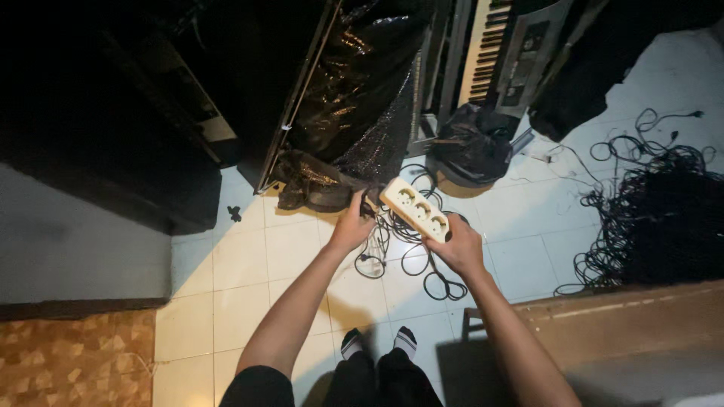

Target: The person takes a power strip extension cable from a container and rolls the cable neatly around the power strip by hand, working on multiple cables sequentially.

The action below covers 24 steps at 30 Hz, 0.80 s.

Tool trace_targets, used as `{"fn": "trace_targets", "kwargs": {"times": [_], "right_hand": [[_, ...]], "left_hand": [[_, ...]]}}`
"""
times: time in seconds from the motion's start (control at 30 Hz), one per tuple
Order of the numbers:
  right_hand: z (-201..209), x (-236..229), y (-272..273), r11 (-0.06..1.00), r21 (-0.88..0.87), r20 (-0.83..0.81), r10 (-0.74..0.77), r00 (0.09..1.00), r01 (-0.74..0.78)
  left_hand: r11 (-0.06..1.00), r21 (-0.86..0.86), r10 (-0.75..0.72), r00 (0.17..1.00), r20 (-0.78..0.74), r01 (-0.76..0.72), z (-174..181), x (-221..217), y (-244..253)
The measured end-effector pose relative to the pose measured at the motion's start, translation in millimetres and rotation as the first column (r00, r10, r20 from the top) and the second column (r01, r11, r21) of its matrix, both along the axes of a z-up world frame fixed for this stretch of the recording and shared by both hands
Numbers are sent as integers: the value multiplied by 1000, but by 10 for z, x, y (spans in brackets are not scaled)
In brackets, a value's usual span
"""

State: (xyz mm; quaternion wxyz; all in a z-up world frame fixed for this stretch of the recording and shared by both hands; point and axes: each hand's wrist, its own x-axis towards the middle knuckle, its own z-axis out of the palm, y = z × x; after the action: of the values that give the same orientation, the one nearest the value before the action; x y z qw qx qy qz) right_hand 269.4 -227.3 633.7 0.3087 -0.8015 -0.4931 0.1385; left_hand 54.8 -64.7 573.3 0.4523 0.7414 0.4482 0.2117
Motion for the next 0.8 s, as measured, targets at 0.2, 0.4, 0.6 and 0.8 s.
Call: {"fn": "trace_targets", "kwargs": {"times": [0.2,0.4,0.6,0.8], "right_hand": [[500,-32,-54,991,29,-149,-127,981,133],[939,-19,-91,945,305,-182,-63,981,117],[1196,62,-104,915,322,-209,-183,961,244],[1234,165,-33,891,344,-84,-285,955,296]], "left_hand": [[1000,26,5,1000,5,-5,-458,179,-394],[994,-34,-108,994,3,108,-395,260,-747],[976,13,-220,975,31,219,-101,391,-853],[898,134,-401,905,-145,420,306,374,-848]]}}
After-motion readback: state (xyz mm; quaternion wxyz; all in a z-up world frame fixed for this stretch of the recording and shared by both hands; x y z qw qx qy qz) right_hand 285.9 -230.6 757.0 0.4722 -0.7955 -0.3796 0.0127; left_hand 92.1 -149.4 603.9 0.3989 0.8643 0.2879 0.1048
